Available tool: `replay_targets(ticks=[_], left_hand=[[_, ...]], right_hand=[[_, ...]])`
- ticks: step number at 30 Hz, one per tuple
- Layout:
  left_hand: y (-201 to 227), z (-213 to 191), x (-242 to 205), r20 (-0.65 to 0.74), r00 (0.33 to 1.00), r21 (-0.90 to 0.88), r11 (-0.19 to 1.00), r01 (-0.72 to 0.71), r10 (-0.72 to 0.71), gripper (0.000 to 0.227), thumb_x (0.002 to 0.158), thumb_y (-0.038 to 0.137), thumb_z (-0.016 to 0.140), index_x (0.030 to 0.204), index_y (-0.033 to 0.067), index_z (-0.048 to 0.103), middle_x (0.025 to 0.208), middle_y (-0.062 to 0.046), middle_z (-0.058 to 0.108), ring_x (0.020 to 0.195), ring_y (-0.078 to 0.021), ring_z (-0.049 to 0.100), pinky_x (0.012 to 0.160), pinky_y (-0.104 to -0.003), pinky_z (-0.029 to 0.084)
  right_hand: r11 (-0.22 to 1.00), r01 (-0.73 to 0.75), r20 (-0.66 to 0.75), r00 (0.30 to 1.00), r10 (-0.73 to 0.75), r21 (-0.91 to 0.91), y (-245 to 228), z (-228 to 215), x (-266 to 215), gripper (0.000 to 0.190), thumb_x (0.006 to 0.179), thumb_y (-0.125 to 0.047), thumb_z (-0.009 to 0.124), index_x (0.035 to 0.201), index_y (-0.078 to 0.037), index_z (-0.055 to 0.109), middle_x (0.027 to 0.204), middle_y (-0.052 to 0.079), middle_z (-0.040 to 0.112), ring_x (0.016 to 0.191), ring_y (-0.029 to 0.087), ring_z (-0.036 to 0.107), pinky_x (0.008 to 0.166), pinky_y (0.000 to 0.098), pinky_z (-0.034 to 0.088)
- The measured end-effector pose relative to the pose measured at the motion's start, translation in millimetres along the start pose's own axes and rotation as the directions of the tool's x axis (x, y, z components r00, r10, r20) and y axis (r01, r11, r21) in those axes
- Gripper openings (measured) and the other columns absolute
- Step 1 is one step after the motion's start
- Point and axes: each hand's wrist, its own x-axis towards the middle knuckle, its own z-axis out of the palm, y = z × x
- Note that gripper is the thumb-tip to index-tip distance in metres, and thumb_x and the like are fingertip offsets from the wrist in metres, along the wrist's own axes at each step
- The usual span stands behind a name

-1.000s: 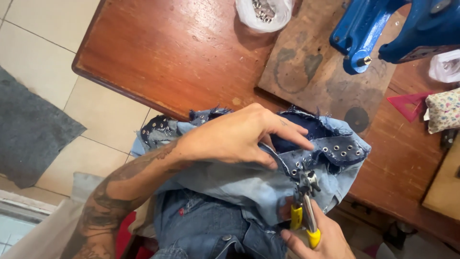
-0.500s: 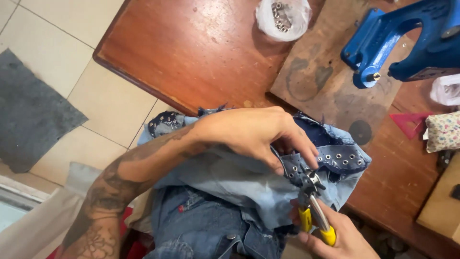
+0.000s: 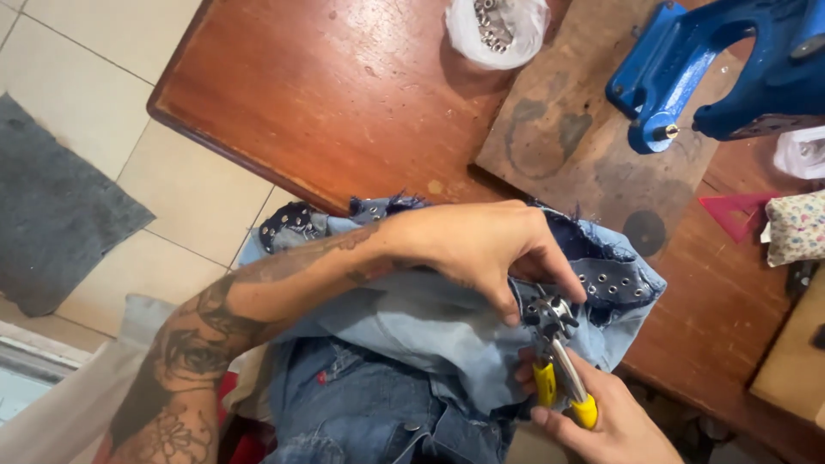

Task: The person uses a blue manual rivet press to attach metal rivets to the hem of a pair of blue jeans. They then use a pair of yellow-handled pliers to crimp and secure the rivets in place.

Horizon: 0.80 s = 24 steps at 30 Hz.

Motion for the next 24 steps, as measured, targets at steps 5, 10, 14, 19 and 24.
replay_targets(ticks=[5,10,14,19,24], left_hand=[[-4,5,-4,-0.011,0.999,-0.076,0.997,0.035,-0.036,0.08,0.076,0.004,0.105,0.152,0.0195,0.085,0.137,0.001,0.099,0.121,-0.0028,0.089,0.103,-0.021,0.067],[-5,4,-13,-0.042,0.999,-0.009,1.0,0.007,-0.007,0.074,0.083,0.018,0.106,0.153,0.0228,0.085,0.121,0.005,0.092,0.109,-0.0078,0.08,0.097,-0.027,0.062],[26,6,-34,-0.281,0.955,0.159,0.978,0.139,-0.09,0.072,0.095,0.034,0.099,0.161,0.0173,0.076,0.152,-0.007,0.091,0.133,-0.0232,0.092,0.118,-0.042,0.066],[34,59,-52,-0.567,0.821,0.396,0.849,0.351,-0.074,0.056,0.108,0.063,0.074,0.127,0.0107,0.084,0.133,-0.01,0.086,0.131,-0.0352,0.076,0.126,-0.065,0.042],[30,88,-59,-0.708,0.705,0.424,0.771,0.475,-0.045,0.043,0.106,0.054,0.087,0.104,0.0115,0.082,0.122,-0.006,0.077,0.125,-0.0332,0.07,0.134,-0.063,0.042]], right_hand=[[0.985,-0.004,0.092,0.996,-0.013,0.175,-6,-4,8,0.047,0.095,-0.021,0.099,0.14,-0.007,0.092,0.12,0.004,0.104,0.1,0.017,0.094,0.096,0.0361,0.082],[0.988,0.016,0.03,0.999,-0.021,0.151,21,8,20,0.033,0.1,-0.024,0.096,0.128,-0.007,0.098,0.106,0.001,0.101,0.09,0.014,0.088,0.082,0.0343,0.076],[0.976,0.066,0.021,0.997,-0.072,0.206,21,26,21,0.019,0.105,-0.026,0.096,0.109,-0.008,0.093,0.089,0.003,0.083,0.075,0.016,0.077,0.071,0.0349,0.07],[0.952,-0.026,0.014,1.0,0.023,0.305,3,53,16,0.024,0.11,-0.029,0.086,0.109,-0.005,0.092,0.085,0.009,0.09,0.078,0.021,0.086,0.078,0.0376,0.073],[0.818,0.023,0.027,0.999,-0.047,0.575,-3,73,19,0.025,0.114,-0.019,0.079,0.116,0.006,0.084,0.084,0.019,0.085,0.078,0.031,0.081,0.08,0.043,0.066]])
